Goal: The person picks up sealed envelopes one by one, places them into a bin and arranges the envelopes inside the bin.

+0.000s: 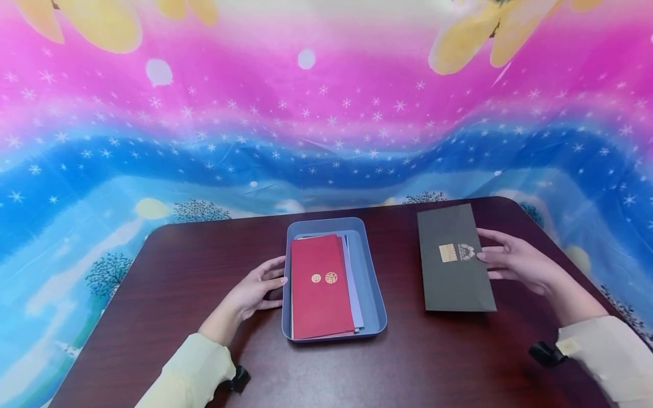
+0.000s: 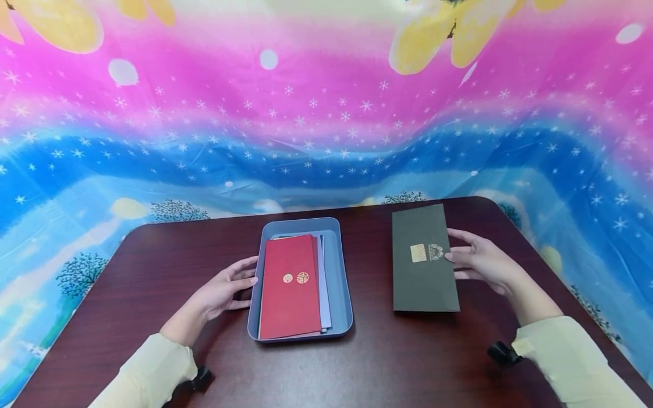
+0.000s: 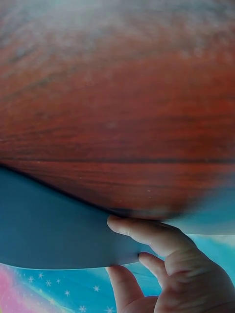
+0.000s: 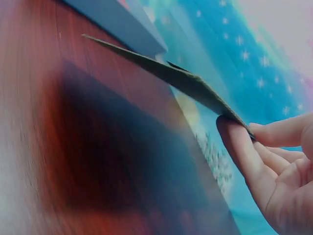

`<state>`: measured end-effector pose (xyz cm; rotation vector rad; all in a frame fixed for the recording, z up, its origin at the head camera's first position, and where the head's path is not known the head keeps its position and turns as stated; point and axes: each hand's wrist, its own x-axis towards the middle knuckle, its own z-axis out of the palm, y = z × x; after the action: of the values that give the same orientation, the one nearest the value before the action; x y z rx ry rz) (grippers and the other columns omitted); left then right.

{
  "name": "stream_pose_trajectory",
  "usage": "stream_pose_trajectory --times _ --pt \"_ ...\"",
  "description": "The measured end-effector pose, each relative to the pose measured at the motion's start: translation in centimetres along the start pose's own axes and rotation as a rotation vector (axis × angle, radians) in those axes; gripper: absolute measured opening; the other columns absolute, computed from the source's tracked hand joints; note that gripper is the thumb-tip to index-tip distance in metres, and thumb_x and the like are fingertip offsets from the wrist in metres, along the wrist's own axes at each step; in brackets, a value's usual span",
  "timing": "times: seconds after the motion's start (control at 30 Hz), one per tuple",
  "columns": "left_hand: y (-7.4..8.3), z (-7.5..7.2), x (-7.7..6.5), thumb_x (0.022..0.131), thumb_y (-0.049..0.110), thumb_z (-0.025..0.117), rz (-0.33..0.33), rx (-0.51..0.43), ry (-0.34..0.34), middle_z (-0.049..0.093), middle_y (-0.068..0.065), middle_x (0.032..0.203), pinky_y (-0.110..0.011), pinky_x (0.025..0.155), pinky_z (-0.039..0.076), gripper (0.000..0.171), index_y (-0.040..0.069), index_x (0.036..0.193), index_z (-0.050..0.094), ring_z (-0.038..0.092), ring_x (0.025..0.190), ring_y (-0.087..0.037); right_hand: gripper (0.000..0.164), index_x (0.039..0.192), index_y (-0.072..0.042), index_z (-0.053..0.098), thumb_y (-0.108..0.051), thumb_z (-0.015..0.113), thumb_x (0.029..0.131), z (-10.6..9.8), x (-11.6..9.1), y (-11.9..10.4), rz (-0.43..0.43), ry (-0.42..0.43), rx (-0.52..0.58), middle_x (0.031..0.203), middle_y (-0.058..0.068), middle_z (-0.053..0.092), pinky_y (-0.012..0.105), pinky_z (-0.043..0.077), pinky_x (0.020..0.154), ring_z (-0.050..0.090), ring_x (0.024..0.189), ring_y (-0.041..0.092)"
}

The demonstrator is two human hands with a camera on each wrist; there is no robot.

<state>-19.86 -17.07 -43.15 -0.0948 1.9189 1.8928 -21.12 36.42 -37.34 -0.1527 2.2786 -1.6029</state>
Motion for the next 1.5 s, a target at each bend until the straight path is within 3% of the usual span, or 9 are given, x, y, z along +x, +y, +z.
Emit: stream_pose_trajectory --times 0.1,0.2,0.43,0.6,0.73,1.17,1.5 --pt "0.0 0.0 0.0 0.107 0.008 0.053 0.003 -0.003 0.0 0.035 -0.025 0.159 -0.049 0.089 0.057 0.06 0.012 0.161 0.028 0.045 0.136 -0.037 0.068 0.161 0.001 0.014 -0.002 0.054 0.105 0.7 0.2 -0.7 -0.031 0.006 0.058 0.115 -0.001 0.068 0.033 0.06 0.077 0.069 0.098 0.006" --pt "0.0 0.0 0.0 0.107 0.008 0.053 0.004 -0.005 -0.001 0.035 -0.025 0.159 -0.049 0.089 0.057 0.06 0.012 0.161 0.029 0.045 0.137 -0.037 0.062 0.159 -0.008 0.025 -0.001 0.055 0.105 1.4 0.5 -1.4 -0.06 0.003 0.104 0.108 -0.007 0.071 0.032 0.06 0.075 0.07 0.097 0.008" --pt "-0.2 -0.1 0.2 0.107 0.008 0.053 -0.001 -0.009 0.008 0.036 -0.024 0.159 -0.051 0.09 0.056 0.059 0.013 0.161 0.03 0.045 0.137 -0.037 0.057 0.154 -0.015 0.033 0.001 0.056 0.103 3.0 1.2 -2.7 -0.091 -0.033 0.215 0.106 -0.002 0.074 0.03 0.06 0.071 0.072 0.091 0.012" --pt "-0.2 -0.2 0.2 0.107 0.008 0.054 -0.001 -0.009 0.01 0.036 -0.024 0.159 -0.05 0.09 0.056 0.059 0.013 0.161 0.031 0.045 0.137 -0.037 0.067 0.159 -0.003 0.021 0.003 0.057 0.103 4.8 2.2 -3.3 -0.082 -0.057 0.267 0.106 0.0 0.073 0.029 0.06 0.069 0.071 0.087 0.012" --pt "-0.1 0.0 0.0 0.107 0.009 0.054 0.002 -0.006 0.0 0.035 -0.025 0.159 -0.05 0.089 0.057 0.06 0.012 0.161 0.029 0.046 0.137 -0.037 0.073 0.161 0.001 0.012 0.002 0.056 0.103 6.5 3.2 -3.8 -0.069 -0.076 0.27 0.107 -0.001 0.071 0.029 0.059 0.07 0.071 0.087 0.012" --pt "-0.1 -0.1 0.0 0.107 0.01 0.054 0.002 -0.005 -0.009 0.035 -0.025 0.159 -0.049 0.089 0.057 0.061 0.012 0.161 0.028 0.045 0.137 -0.038 0.07 0.161 0.0 0.015 0.0 0.054 0.103 11.8 5.8 -4.7 -0.053 -0.134 0.277 0.109 0.002 0.067 0.028 0.059 0.076 0.069 0.09 0.011" --pt "-0.3 0.1 0.3 0.106 0.01 0.055 0.007 -0.002 -0.014 0.034 -0.026 0.159 -0.052 0.092 0.055 0.061 0.011 0.161 0.028 0.046 0.136 -0.038 0.07 0.161 -0.001 0.018 0.0 0.056 0.102 15.0 7.2 -4.6 -0.03 -0.157 0.293 0.112 0.012 0.061 0.027 0.058 0.076 0.066 0.088 0.011"
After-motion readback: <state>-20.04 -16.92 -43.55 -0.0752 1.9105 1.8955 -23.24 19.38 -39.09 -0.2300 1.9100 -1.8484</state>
